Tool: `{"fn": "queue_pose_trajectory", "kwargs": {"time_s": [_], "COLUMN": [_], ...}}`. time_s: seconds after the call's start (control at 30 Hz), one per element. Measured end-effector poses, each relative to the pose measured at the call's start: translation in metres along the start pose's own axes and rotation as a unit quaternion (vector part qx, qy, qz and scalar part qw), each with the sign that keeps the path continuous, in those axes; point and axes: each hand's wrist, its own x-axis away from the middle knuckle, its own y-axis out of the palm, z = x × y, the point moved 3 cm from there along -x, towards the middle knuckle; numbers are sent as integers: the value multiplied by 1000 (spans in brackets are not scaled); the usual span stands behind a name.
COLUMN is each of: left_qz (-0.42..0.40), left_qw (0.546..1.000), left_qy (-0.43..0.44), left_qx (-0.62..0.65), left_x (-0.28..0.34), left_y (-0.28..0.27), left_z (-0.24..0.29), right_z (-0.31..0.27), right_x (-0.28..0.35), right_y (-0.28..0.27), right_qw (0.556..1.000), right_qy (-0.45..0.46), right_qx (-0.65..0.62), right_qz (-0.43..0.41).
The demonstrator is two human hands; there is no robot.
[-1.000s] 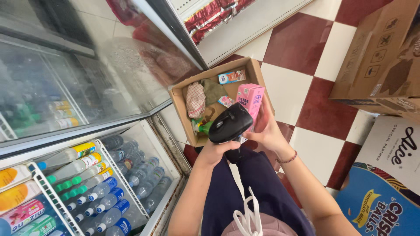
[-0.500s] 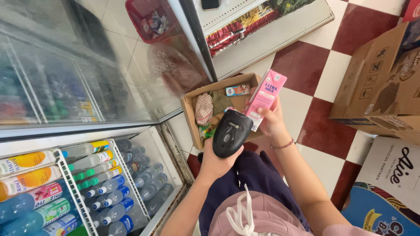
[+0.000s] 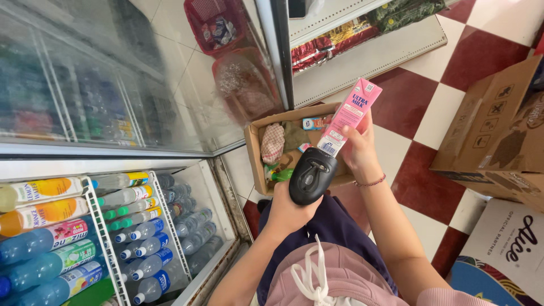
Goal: The person scans various drink cartons with a handheld device and places them back onto the shelves of a refrigerator.
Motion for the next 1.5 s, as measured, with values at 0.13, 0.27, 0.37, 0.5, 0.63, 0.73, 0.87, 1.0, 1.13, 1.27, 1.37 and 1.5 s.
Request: {"fn": "queue_pose_trajectory", "kwargs": {"time_s": [0.13,0.27,0.37,0.5,0.63,0.73,0.87,1.0,1.13,1.27,1.37,1.5], "left_qz": [14,81,72,98,167,239,298,404,479,538,578,656], "left_qw": [999,987,991,991,979,959,940,907,869,823,780,718], "left_qy": [-44,-20,-18,30,91,128,67,89,109,108,100,80], "left_qx": [27,139,115,82,75,86,150,79,-56,-149,-217,-219], "left_x": [-5,-8,-13,-8,15,39,78,121,166,213,241,275], "left_y": [-12,-31,-49,-79,-119,-151,-198,-240,-269,-290,-303,-311], "left_z": [-4,-9,-11,6,20,26,19,14,4,3,9,20], "right_z": [-12,-10,-2,20,53,82,131,183,229,264,281,291], "right_x": [-2,6,11,20,19,23,30,47,71,102,126,162], "right_y": [25,55,82,120,161,198,243,289,337,383,418,457], "right_qw": [991,996,994,986,976,964,942,916,887,850,823,792], "right_qy": [43,87,80,84,102,111,145,207,242,239,233,203], "right_qx": [-121,-8,19,43,51,57,70,52,69,79,60,25], "right_qz": [-48,-28,-78,-137,-186,-235,-293,-340,-387,-462,-514,-576]}}
